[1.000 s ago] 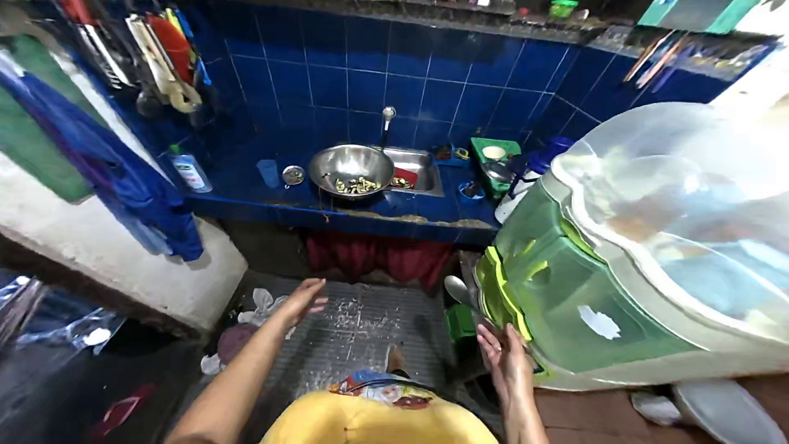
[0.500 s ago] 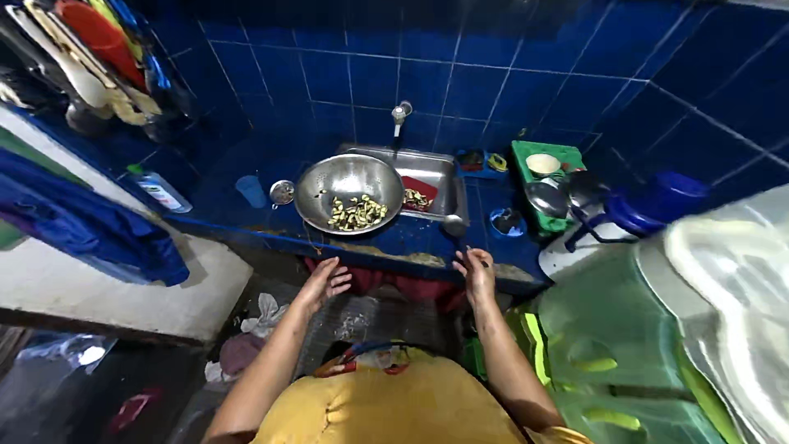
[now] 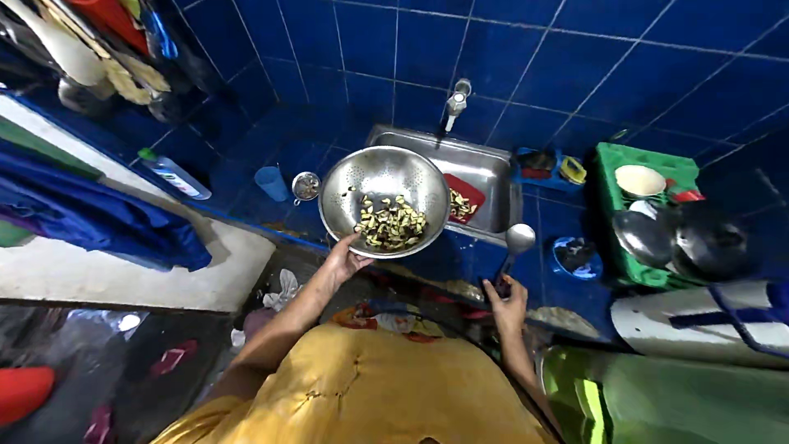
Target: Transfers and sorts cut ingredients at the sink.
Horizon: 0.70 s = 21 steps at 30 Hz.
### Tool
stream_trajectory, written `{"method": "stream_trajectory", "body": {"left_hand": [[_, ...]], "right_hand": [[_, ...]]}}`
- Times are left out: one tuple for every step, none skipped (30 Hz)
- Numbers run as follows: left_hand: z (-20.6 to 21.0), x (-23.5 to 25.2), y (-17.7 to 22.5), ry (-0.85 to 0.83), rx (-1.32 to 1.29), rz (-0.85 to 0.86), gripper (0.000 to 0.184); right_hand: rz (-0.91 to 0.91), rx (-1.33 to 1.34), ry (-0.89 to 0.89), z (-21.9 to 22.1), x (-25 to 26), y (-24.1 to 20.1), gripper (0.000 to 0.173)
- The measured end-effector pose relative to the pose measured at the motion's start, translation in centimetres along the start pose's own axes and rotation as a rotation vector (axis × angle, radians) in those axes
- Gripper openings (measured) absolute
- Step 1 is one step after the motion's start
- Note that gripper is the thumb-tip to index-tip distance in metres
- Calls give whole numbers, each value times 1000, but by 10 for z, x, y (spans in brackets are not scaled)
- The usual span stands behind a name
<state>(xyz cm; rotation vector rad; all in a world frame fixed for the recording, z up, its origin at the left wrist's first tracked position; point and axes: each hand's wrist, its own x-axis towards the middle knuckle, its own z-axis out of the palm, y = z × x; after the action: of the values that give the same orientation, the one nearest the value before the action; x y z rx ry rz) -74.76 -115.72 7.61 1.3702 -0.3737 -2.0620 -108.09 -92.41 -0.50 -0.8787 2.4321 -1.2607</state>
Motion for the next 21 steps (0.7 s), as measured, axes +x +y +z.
{"method": "stream_trajectory", "body": {"left_hand": [[1,0,2,25,12,-6,34],[3,1,3,51,30,-11,31],[4,1,4,64,52,-9,31],[6,1,4,63,77,-4,30],[6,0,2,52,109,6,30],[8,0,0,46,145,24,31],[9,-1,-1,50,180,50,31],[11,-2,-3,61,221,75,31],[13,-4,-5,72,260,98,32],[15,-5,-8,78,283,119,33],[17,-7,-9,75,303,142,34],[20,-9,-10,72,318,157,36],[24,-13,-11,74,318,168,36],[28,-16,-13,85,313,177,35],[31,-18,-16,101,318,184,34],[32,-19,-20,118,333,190,34],[33,-19,-22,133,345,196,37],[35,-20,-23,150,354,201,38],[37,-21,-24,169,358,199,40],[38,-21,-26,188,354,195,39],[39,-21,-30,207,335,196,39]], "right_hand": [[12,-81,-11,-2,-1,-1,55],[22,-147,-7,-4,-1,-5,52],[15,-193,21,-4,1,-14,50],[-26,-216,65,-3,4,-29,48],[-102,-206,93,-1,8,-50,47],[-206,-176,84,4,15,-79,46],[-302,-143,10,12,22,-111,45],[-401,-124,-113,24,29,-141,46],[-476,-147,-288,39,36,-166,50],[-511,-215,-504,57,45,-188,59],[-533,-309,-704,79,54,-204,70],[-563,-406,-851,105,63,-211,83],[-589,-487,-943,129,71,-212,93],[-608,-567,-998,150,78,-209,99],[-609,-621,-1033,165,85,-207,103],[-599,-646,-1058,176,91,-206,104],[-593,-656,-1070,183,97,-208,103],[-602,-670,-1069,187,101,-211,101],[-619,-686,-1067,189,103,-213,97],[-643,-700,-1063,190,103,-213,90],[-662,-687,-1059,191,103,-210,82]]}}
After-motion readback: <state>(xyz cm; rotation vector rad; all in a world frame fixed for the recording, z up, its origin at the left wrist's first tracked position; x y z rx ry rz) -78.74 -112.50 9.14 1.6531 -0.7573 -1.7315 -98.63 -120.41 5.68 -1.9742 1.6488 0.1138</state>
